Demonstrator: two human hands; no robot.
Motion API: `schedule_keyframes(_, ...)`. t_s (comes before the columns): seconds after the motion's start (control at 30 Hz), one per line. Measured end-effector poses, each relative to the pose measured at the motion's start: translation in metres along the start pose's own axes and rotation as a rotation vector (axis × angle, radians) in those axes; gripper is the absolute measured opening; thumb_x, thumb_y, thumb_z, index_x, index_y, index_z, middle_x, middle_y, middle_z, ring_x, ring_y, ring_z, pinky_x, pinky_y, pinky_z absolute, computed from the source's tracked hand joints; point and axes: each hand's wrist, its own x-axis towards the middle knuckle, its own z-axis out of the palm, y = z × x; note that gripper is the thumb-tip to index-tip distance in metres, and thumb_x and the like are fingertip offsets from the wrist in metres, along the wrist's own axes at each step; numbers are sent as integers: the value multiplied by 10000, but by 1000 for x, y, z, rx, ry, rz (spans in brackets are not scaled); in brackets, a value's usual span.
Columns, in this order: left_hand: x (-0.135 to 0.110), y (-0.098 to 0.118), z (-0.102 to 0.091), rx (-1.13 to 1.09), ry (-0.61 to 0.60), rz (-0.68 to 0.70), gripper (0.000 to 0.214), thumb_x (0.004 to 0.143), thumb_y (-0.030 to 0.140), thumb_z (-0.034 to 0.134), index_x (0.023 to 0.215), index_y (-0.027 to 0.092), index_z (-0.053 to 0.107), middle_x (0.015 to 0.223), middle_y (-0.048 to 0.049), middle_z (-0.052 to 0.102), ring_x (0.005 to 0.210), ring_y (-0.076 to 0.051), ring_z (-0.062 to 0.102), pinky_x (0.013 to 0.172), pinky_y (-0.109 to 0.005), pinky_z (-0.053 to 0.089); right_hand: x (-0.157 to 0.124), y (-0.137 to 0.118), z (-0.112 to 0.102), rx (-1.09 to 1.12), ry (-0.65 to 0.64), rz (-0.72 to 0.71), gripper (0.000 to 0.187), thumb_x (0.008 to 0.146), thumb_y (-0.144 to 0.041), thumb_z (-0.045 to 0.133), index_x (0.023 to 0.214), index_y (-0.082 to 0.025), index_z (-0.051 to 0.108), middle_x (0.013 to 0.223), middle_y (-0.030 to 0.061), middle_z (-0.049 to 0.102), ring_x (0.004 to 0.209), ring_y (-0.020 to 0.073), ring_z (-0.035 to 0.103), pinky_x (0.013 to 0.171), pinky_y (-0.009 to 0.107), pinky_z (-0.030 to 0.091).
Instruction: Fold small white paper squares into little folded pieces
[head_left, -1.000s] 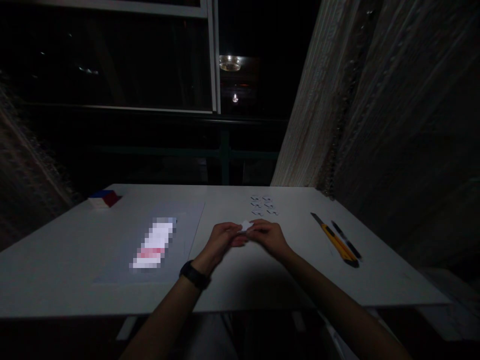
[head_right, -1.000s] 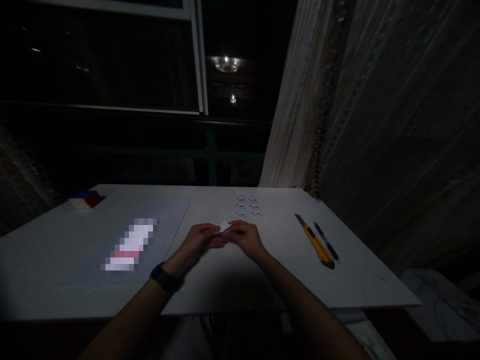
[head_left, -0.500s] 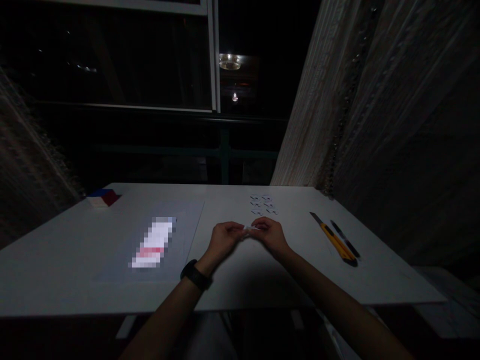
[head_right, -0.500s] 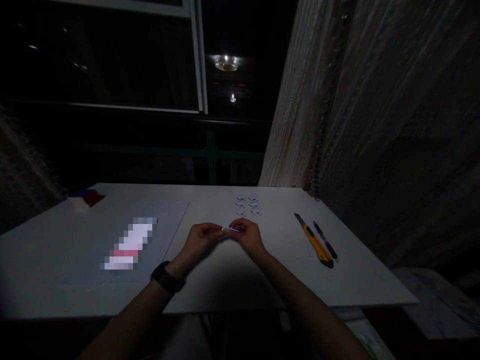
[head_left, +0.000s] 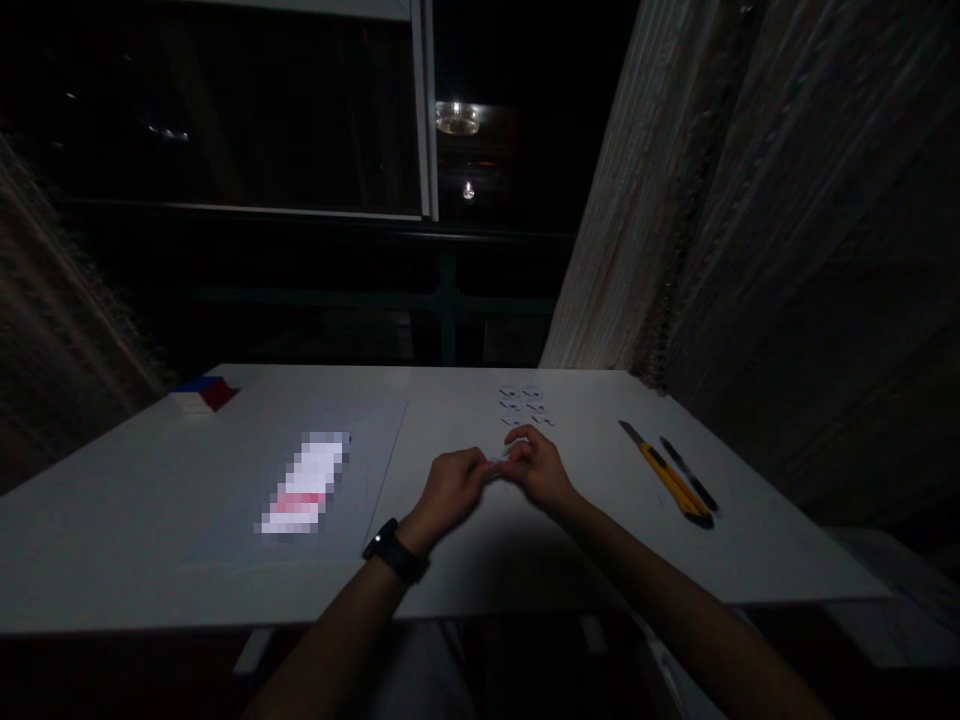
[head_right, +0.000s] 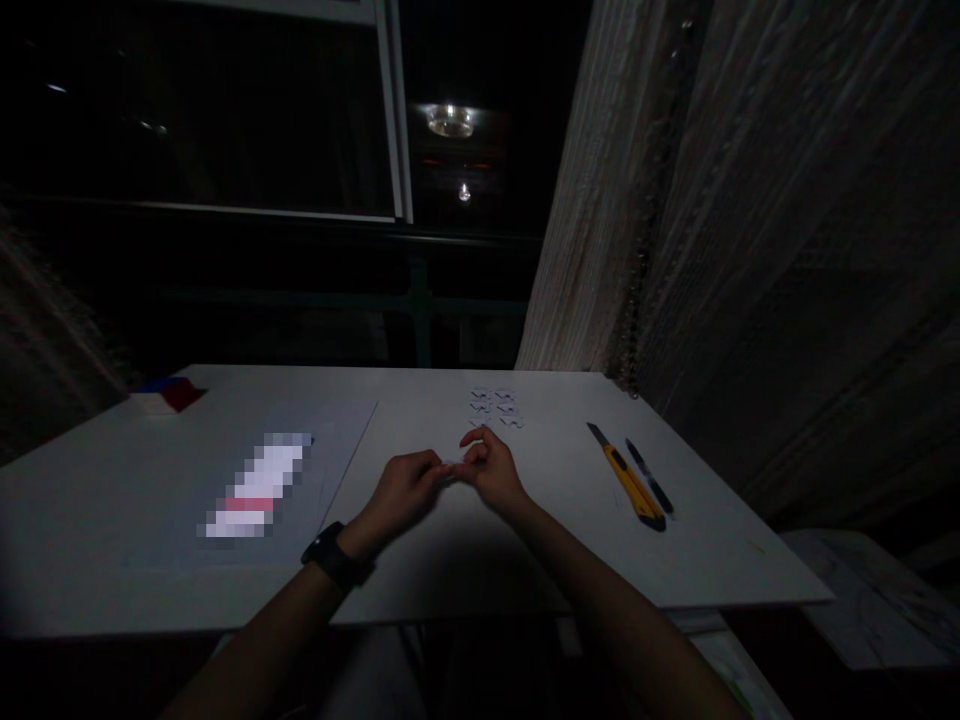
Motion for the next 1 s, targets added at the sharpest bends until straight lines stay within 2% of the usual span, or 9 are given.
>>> schedule_keyframes(0.13, -1, 0, 0, 71, 20, 54, 294, 846, 315, 415, 684, 157, 603, 611, -27, 604, 567, -131, 522, 558, -235, 318, 0, -2, 0, 32, -29, 20, 406, 498, -266, 752, 806, -202, 494, 522, -88, 477, 449, 75, 426, 444, 196, 333)
schedule_keyframes(0.27, -1, -1, -1, 14, 39, 37, 293, 834, 328, 436, 649, 167, 597, 577, -19, 592, 548, -132, 517, 551, -238, 316, -1, -4, 0, 27, -24, -4, 377, 516, -280, 747, 802, -192, 518, 515, -87, 471, 452, 74, 426, 452, 201, 335)
schedule_keyframes(0.37, 1, -2, 0, -180, 60, -40, 319, 816, 408, 461, 670, 169, 614, 559, -18, 603, 542, -138, 543, 546, -237, 339, -1, -6, 2, 1, -11, -54, 340, 581, -290, 717, 858, -191, 547, 583, -56, 530, 536, 98, 505, 518, 220, 391)
schedule_keyframes(0.47, 4, -5, 4, -455, 46, -123, 363, 805, 480, 456, 823, 154, 615, 556, -15, 620, 510, -140, 566, 512, -230, 360, -2, -6, 5, 41, 6, -42, 359, 601, -302, 704, 910, -202, 552, 743, 1, 613, 677, 143, 589, 611, 258, 452)
schedule_keyframes(0.53, 7, -6, 6, -596, 49, -160, 398, 794, 508, 463, 870, 140, 594, 564, -20, 625, 496, -136, 567, 495, -226, 371, -2, -6, 6, 59, 26, -24, 379, 589, -309, 712, 919, -205, 558, 816, 21, 627, 687, 151, 603, 605, 265, 465)
schedule_keyframes(0.67, 11, -5, 6, -823, 17, -211, 417, 754, 533, 514, 828, 127, 573, 630, -45, 641, 567, -138, 594, 544, -233, 428, -1, -5, 5, 58, 28, 11, 340, 585, -310, 717, 875, -183, 594, 732, 15, 627, 615, 142, 595, 581, 269, 469)
schedule_keyframes(0.77, 11, -4, 3, -917, 42, -283, 410, 715, 522, 572, 830, 129, 575, 674, -39, 635, 616, -133, 600, 554, -219, 436, -1, -5, 3, 74, -1, 32, 332, 576, -312, 727, 852, -173, 607, 643, 7, 626, 633, 166, 613, 626, 297, 485)
schedule_keyframes(0.9, 10, -5, 1, -997, 109, -341, 367, 651, 441, 672, 818, 125, 587, 719, -31, 623, 629, -110, 581, 571, -202, 437, -3, -8, 0, 64, -37, 1, 345, 589, -330, 726, 880, -178, 620, 725, 26, 658, 711, 176, 632, 687, 309, 496)
schedule_keyframes(1.0, 9, -5, 1, -1022, 126, -361, 383, 583, 351, 741, 843, 113, 593, 762, -62, 649, 658, -130, 598, 615, -232, 459, -3, -8, -2, 100, -34, -19, 379, 613, -365, 711, 929, -181, 615, 818, 45, 660, 730, 173, 632, 683, 305, 505)
